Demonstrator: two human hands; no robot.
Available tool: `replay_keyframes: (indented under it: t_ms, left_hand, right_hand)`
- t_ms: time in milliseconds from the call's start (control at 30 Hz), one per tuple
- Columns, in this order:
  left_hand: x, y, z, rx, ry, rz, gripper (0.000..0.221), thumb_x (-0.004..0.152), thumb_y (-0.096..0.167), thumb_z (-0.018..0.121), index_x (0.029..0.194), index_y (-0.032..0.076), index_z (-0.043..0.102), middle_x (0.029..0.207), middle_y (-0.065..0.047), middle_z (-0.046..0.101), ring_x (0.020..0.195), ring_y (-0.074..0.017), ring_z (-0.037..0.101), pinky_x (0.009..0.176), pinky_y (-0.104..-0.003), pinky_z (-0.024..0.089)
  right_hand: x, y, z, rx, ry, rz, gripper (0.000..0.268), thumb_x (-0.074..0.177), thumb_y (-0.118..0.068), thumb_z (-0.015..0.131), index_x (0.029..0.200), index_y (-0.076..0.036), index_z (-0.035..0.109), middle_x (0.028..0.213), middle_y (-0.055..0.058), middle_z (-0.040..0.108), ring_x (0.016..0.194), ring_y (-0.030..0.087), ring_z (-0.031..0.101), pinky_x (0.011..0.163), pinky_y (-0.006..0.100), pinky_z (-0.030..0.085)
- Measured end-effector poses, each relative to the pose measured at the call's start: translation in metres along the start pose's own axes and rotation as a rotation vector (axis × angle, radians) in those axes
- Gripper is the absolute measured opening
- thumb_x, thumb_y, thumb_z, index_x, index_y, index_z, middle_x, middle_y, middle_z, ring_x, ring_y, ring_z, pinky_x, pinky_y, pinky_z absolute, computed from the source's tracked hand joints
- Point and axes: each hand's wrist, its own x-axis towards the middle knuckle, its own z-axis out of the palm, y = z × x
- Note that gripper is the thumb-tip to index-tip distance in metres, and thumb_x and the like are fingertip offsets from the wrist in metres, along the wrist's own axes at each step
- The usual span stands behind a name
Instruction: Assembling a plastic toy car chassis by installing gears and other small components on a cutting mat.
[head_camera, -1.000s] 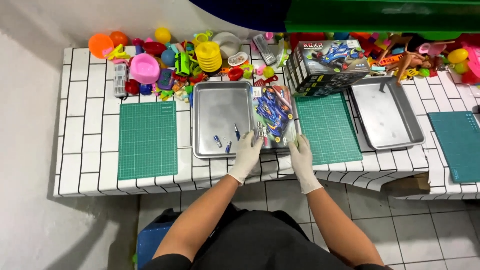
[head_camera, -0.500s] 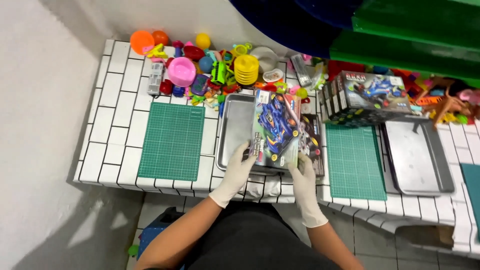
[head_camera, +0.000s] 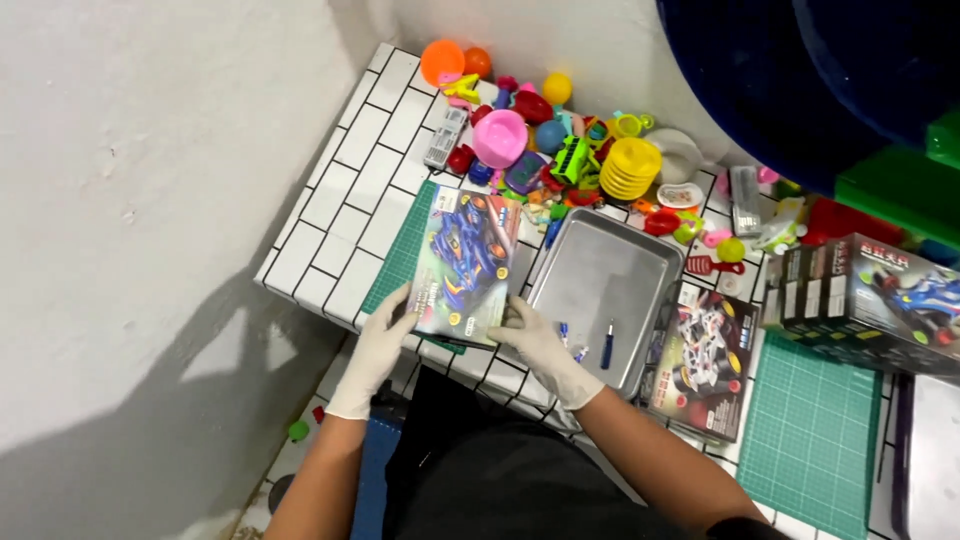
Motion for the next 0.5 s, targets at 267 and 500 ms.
replay_keyframes:
  t_ms: [267, 500]
  left_hand:
    - [0.108, -0.032, -0.128, -0.021, 0.015, -0.011, 0.06, 0.091, 0.001, 0.059, 0.149, -0.007, 0.044, 0.151, -0.03, 0.047, 0.143, -0.0379, 0.043, 0.116, -0.046, 0.037]
    - [0.21, -0.067, -0.212, 0.02, -0.173, -0.057, 0.061, 0.091, -0.002, 0.058, 0.15, -0.004, 0.043, 0.15, -0.028, 0.047, 0.142, -0.0368, 0.044, 0.115, -0.046, 0.038]
  right_hand:
    - [0.111, -0.016, 0.127, 0.017, -0.148, -0.018, 0.096, 0.069, -0.008, 0.091, 0.152, 0.0, 0.044, 0.124, 0.018, 0.063, 0.114, 0.024, 0.064, 0.096, 0.038, 0.057]
    - [0.167, -0.021, 0.211, 0.076, -0.091, 0.052, 0.1, 0.076, -0.003, 0.083, 0.157, 0.009, 0.026, 0.13, 0.026, 0.052, 0.121, 0.03, 0.056, 0.103, 0.043, 0.052]
